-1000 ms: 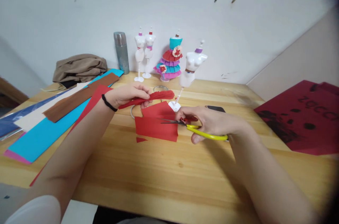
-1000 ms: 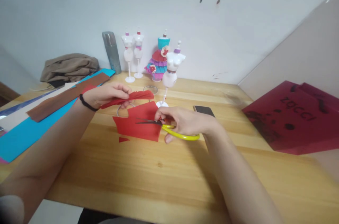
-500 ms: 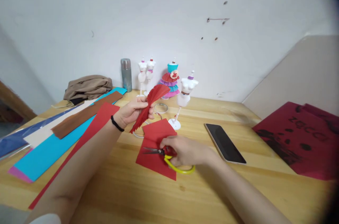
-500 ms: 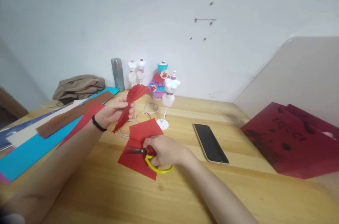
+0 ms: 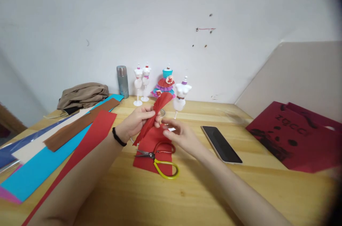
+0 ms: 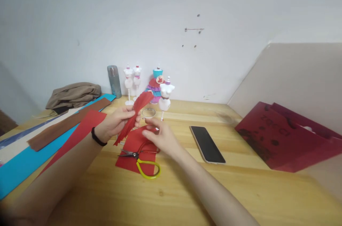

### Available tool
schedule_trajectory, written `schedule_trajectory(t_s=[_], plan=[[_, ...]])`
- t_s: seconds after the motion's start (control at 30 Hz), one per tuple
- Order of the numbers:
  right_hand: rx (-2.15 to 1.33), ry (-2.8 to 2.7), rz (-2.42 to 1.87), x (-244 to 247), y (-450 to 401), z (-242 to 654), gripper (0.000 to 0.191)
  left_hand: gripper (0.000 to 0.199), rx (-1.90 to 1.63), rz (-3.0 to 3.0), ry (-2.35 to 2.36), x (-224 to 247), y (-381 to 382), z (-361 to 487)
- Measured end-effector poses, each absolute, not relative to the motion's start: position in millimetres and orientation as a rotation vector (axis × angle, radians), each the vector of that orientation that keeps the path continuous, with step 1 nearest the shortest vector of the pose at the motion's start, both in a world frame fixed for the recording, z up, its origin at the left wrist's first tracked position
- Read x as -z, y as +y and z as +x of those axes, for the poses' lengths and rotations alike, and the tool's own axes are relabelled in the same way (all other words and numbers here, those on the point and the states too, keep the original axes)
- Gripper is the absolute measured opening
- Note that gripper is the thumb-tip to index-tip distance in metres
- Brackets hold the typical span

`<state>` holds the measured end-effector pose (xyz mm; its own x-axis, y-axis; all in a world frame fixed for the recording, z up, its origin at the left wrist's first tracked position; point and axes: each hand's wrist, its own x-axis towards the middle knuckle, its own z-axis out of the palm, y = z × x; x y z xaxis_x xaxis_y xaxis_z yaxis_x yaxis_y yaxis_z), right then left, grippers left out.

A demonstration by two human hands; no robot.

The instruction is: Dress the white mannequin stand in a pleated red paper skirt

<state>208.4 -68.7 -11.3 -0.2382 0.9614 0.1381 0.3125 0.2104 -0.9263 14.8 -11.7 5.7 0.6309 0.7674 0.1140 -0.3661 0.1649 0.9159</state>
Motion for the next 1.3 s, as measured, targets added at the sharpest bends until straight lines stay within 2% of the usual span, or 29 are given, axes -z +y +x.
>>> schedule_trajectory(t_s=[0.1, 0.23, 0.5, 0.7, 0.97, 1.13, 1.3], plan=[[-1.229, -1.408, -0.979, 6.7, -66.3, 201.4, 0.057, 0.021, -0.853, 1.212, 0.462, -6.8, -18.7, 23.5], [-1.325, -1.190, -0.812, 1.8, -66.9, 189.3, 0.047, 0.023, -0.876, 1.283, 0.534, -6.8, -29.1, 34.2], [-1.142, -1.126, -0.784, -5.2, -55.6, 180.9, 0.026, 0.019, -1.093, 1.555, 0.726, -7.5, -38.3, 46.7], [-1.057, -1.089, -0.733, -1.7, -48.3, 181.8, 0.018, 0.022, -1.106, 1.570, 0.722, 1.8, -39.9, 51.5], [-1.141, -1.064, -0.735, 4.3, -42.1, 191.1, 0.025, 0.018, -1.111, 1.775, 0.892, 12.3, -37.7, 50.5], [-1.172, -1.196, -0.734, 7.2, -43.6, 188.7, 0.039, 0.015, -1.228, 2.065, 1.115, 15.6, -35.0, 47.1], [-1.147, -1.119, -0.736, 7.0, -45.1, 186.5, 0.035, 0.022, -1.399, 2.466, 1.088, 28.3, -29.1, 47.0]])
